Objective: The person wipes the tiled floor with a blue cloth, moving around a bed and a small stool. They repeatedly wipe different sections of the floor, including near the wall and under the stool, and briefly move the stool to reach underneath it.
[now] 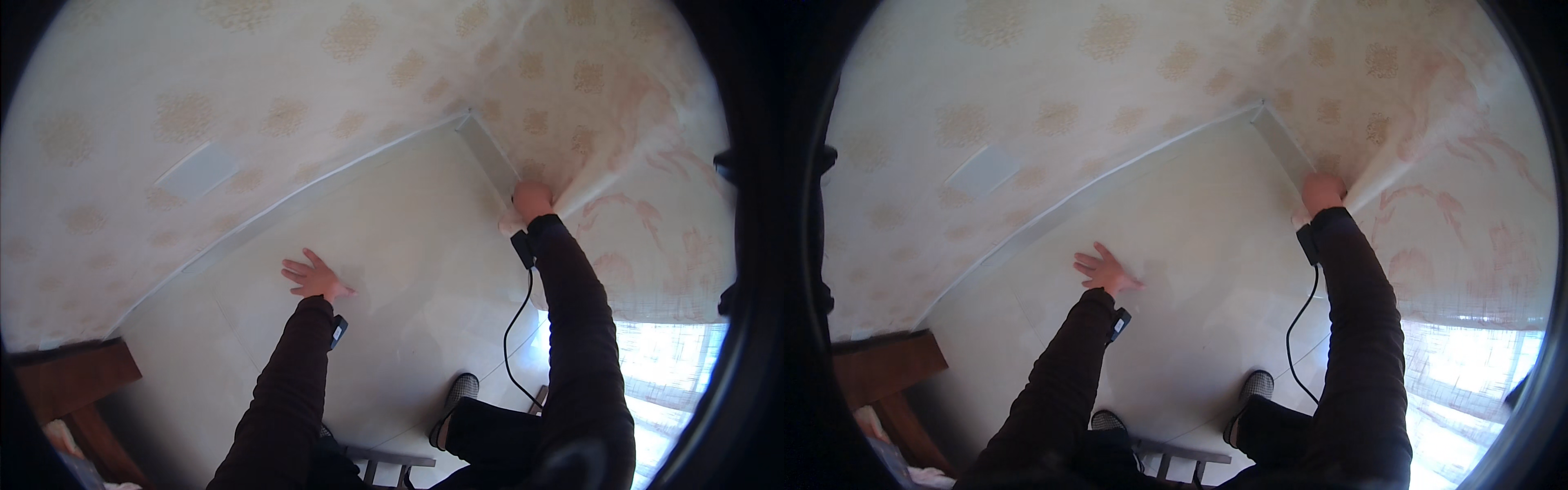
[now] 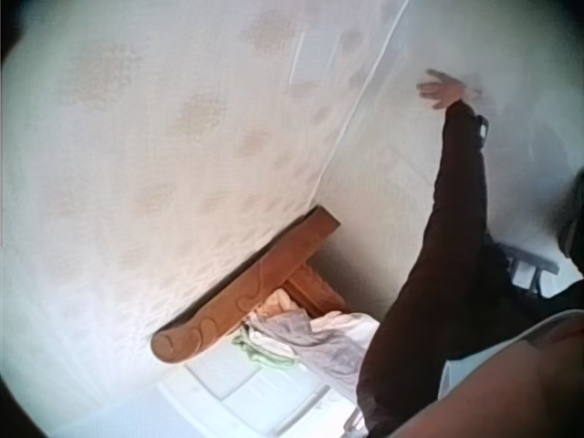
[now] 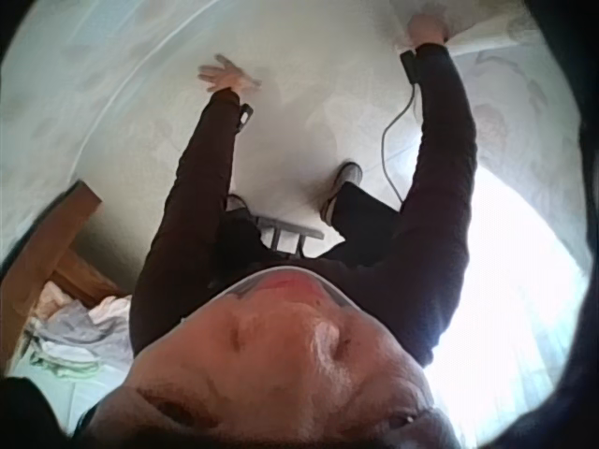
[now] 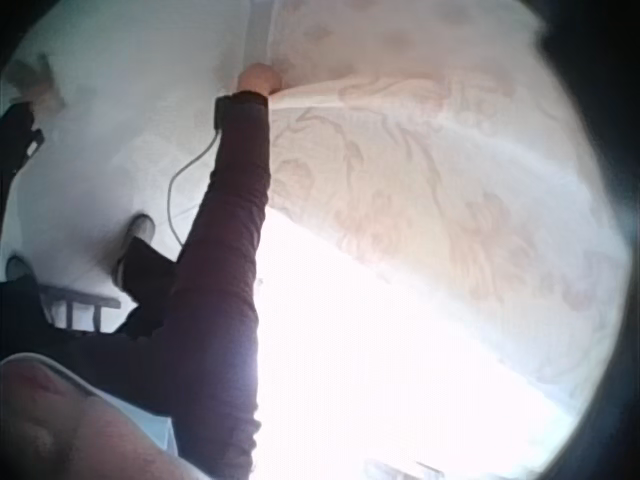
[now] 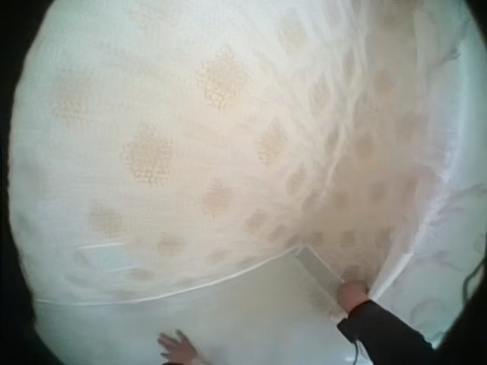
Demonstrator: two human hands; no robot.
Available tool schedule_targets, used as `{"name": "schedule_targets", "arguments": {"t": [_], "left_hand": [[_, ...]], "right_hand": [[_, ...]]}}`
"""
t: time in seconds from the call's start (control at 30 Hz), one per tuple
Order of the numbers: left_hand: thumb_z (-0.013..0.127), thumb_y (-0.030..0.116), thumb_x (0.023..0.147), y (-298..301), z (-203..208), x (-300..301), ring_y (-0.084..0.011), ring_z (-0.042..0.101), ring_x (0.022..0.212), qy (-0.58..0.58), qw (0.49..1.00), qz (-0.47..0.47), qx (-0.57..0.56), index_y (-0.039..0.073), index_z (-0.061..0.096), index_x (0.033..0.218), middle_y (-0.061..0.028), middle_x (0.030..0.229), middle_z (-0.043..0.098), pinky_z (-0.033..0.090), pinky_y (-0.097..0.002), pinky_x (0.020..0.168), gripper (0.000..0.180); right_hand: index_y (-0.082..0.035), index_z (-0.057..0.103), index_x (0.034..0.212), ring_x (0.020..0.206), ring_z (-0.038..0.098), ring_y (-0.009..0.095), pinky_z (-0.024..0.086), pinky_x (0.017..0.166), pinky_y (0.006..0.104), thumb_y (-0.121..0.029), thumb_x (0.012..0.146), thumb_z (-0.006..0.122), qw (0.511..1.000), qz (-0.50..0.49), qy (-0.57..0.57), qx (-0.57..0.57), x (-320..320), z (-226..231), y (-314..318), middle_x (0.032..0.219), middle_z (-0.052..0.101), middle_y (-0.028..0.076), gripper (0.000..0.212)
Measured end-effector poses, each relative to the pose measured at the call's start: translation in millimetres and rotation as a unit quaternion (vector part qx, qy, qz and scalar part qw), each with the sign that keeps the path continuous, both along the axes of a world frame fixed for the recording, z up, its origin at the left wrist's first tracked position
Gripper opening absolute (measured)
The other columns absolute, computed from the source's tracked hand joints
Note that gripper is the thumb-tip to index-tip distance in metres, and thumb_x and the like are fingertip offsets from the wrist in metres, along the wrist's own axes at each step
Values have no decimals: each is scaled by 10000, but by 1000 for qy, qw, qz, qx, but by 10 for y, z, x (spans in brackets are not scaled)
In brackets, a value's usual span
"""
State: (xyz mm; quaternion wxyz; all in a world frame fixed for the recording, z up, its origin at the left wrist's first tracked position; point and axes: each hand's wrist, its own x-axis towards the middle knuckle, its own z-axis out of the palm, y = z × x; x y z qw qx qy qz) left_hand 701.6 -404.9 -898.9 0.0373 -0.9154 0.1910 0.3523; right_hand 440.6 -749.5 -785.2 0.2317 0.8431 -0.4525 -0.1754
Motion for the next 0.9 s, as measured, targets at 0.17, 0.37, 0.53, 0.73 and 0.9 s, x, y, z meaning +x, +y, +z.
{"name": "schedule_targets", "arguments": {"t": [0.17,0.37,0.53,0.73,0.9], "left_hand": [[918,546,458,-113,57,-42,-595,-51,1385,1,999,17,29,23,-143,1491,-448,1463,-113,289,-672,1028,1571],[955,434,449,20,76,93,-550,-99,1404,-6,999,47,-8,39,-184,1480,-428,1467,-158,206,-688,1058,1586],[952,411,474,192,126,188,-533,-126,1408,16,997,71,-22,51,-150,1490,-406,1477,-172,173,-679,1073,1541],[954,399,473,383,71,330,-520,-148,1410,31,996,80,-18,58,-145,1491,-391,1481,-194,145,-675,1083,1537],[956,402,467,540,50,364,-534,-163,1400,61,995,74,7,47,-162,1485,-399,1472,-209,140,-692,1071,1553]], "right_hand": [[-114,728,793,781,690,324,540,615,433,-226,835,586,998,-3,-25,52,-268,-181,-38,834,703,123,186],[-78,683,910,810,669,349,541,677,441,-195,867,569,980,18,-196,28,435,-420,49,853,661,167,169],[-31,592,1062,867,641,352,545,704,425,-89,866,549,947,29,-318,-29,1125,-322,-22,987,580,196,209],[27,543,1180,980,573,319,544,790,376,-36,834,553,936,145,-295,-129,1678,-540,-307,1090,529,169,352],[29,514,1249,1056,532,321,543,821,374,-38,847,546,949,107,-284,-82,1834,-861,-339,1151,495,165,410]]}}
